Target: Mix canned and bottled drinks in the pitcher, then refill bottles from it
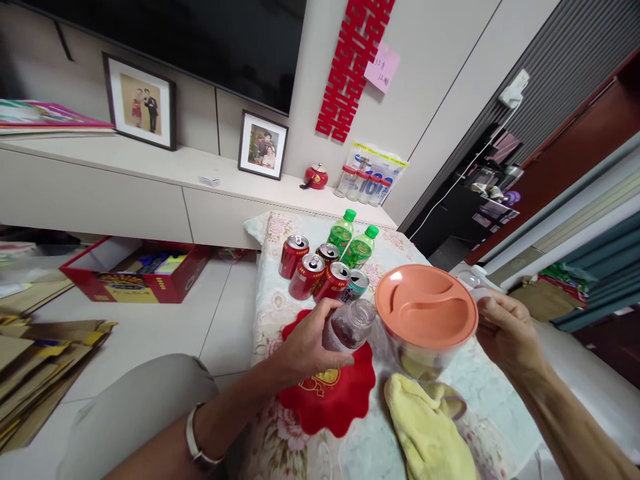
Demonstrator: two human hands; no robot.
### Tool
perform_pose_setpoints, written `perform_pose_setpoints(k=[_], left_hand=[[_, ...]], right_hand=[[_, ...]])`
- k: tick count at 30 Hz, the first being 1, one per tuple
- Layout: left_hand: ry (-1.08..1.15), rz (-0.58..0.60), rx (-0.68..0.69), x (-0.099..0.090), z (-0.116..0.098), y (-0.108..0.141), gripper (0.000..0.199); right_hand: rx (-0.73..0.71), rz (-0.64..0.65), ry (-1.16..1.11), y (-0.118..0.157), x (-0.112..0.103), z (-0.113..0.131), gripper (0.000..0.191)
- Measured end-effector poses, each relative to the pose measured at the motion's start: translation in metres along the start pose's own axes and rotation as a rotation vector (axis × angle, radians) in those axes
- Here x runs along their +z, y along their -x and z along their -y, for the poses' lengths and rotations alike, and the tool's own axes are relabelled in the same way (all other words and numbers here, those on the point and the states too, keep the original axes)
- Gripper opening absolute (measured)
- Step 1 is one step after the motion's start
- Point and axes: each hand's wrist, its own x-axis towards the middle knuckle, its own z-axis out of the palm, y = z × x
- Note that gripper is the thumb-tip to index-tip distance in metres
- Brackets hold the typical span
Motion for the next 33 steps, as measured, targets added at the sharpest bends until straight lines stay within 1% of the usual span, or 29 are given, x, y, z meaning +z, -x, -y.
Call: perform_pose_setpoints(k=[3,9,13,17,21,26,33], left_hand=[[0.014,0.008,-0.009,0.000,0.000,0.001,0.068],[0.029,0.023,0.005,-0.001,-0.002,0.001,0.065],[0.029,0.023,0.010,-0.001,-0.003,0.001,0.065],[0.026,0.017,0.009,-0.001,-0.003,0.000,0.064],[0.049,0.036,-0.023,0.001,-0.004,0.000,0.064],[0.028,0.011,-0.034,0.001,-0.006,0.002,0.061],[0.111,0.034,-0.037,0.003,-0.006,0.000,0.065]], right_hand=[[0.006,-0.024,-0.041,0.004,0.002,-0.006,0.058],[0.000,-0.072,-0.081,0.008,0.002,-0.015,0.058],[0.005,-0.115,-0.108,0.008,0.001,-0.027,0.055],[-0.025,-0.223,-0.172,0.005,-0.002,-0.041,0.059],[-0.067,-0.336,-0.247,-0.001,-0.002,-0.053,0.056],[-0.093,-0.411,-0.323,-0.011,0.003,-0.071,0.057],[-0.103,-0.502,-0.391,-0.022,0.012,-0.103,0.058]])
